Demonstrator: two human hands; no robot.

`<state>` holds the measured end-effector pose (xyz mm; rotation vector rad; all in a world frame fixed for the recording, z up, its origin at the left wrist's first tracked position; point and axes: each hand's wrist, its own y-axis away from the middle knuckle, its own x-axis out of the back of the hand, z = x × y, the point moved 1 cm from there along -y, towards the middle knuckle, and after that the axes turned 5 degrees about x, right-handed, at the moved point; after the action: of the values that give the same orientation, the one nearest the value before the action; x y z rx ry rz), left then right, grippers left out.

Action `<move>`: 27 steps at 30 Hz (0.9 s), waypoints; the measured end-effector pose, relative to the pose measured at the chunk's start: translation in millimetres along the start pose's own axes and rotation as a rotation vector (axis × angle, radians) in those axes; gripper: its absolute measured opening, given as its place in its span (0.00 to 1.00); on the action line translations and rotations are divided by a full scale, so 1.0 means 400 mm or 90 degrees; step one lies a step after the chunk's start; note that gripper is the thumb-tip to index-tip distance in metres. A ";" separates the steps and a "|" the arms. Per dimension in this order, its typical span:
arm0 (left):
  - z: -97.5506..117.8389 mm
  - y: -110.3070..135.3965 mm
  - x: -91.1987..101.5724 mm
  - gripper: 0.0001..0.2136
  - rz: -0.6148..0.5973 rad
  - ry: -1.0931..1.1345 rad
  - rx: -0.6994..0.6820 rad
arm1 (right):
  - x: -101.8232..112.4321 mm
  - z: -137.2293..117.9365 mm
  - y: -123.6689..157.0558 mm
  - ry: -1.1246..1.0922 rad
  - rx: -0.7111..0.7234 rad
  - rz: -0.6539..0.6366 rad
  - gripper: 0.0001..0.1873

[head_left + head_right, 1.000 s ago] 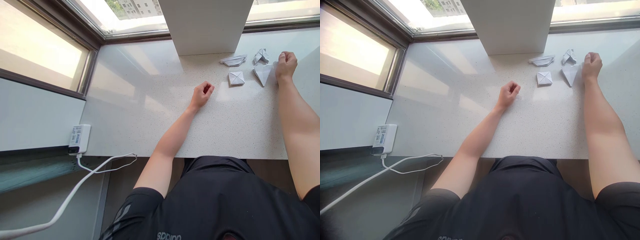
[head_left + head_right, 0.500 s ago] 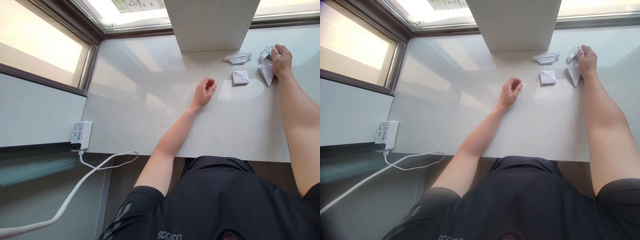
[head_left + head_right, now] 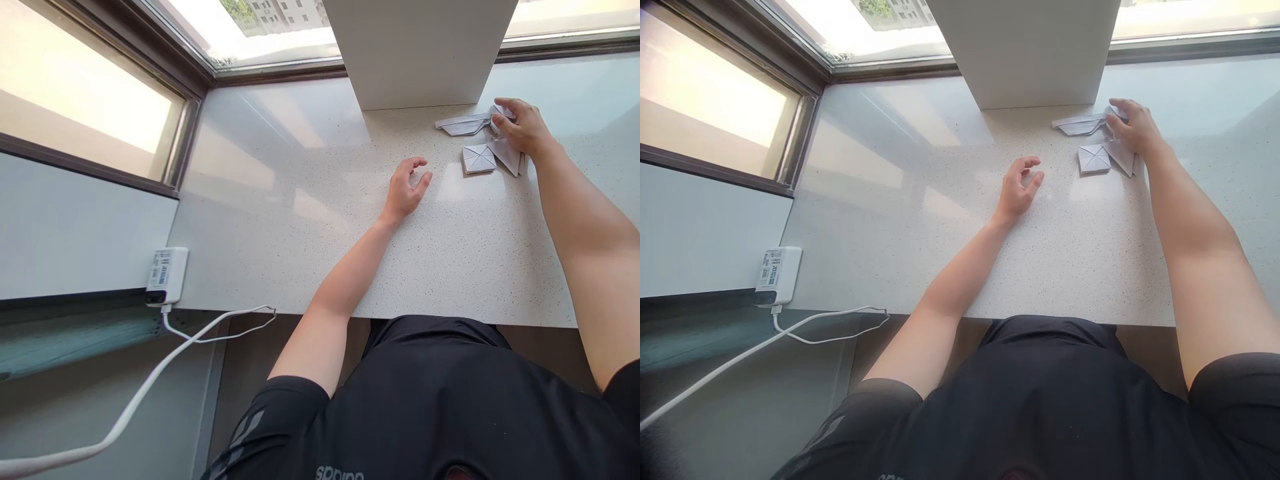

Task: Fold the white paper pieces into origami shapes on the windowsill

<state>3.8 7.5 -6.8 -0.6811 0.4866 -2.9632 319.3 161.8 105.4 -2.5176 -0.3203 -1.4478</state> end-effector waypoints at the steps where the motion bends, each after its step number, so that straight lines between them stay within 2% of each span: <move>1: -0.003 -0.001 -0.001 0.30 0.005 -0.006 -0.001 | -0.015 -0.007 -0.008 -0.002 0.029 -0.017 0.30; 7: -0.004 -0.005 -0.008 0.32 0.043 -0.033 -0.002 | -0.111 -0.027 -0.029 -0.039 0.163 -0.102 0.27; 9: 0.004 -0.005 -0.007 0.32 0.062 -0.030 0.007 | -0.140 -0.029 -0.024 -0.060 0.202 -0.116 0.29; 12: 0.023 -0.003 -0.002 0.34 0.085 -0.024 0.023 | -0.177 -0.040 0.001 -0.078 0.277 -0.136 0.37; 16: 0.039 -0.003 0.003 0.33 0.086 -0.037 0.034 | -0.208 -0.074 0.059 -0.120 0.329 -0.153 0.36; 22: 0.015 -0.013 -0.008 0.34 0.062 -0.070 0.040 | -0.229 -0.123 0.149 -0.153 0.376 -0.168 0.37; 27: 0.013 -0.013 -0.022 0.31 -0.039 -0.144 0.051 | -0.229 -0.147 0.205 -0.189 0.396 -0.150 0.34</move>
<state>14.2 12.0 -4.5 -1.0217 0.3338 -2.8911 250.4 59.1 48.4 -2.2019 -0.9770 -0.8413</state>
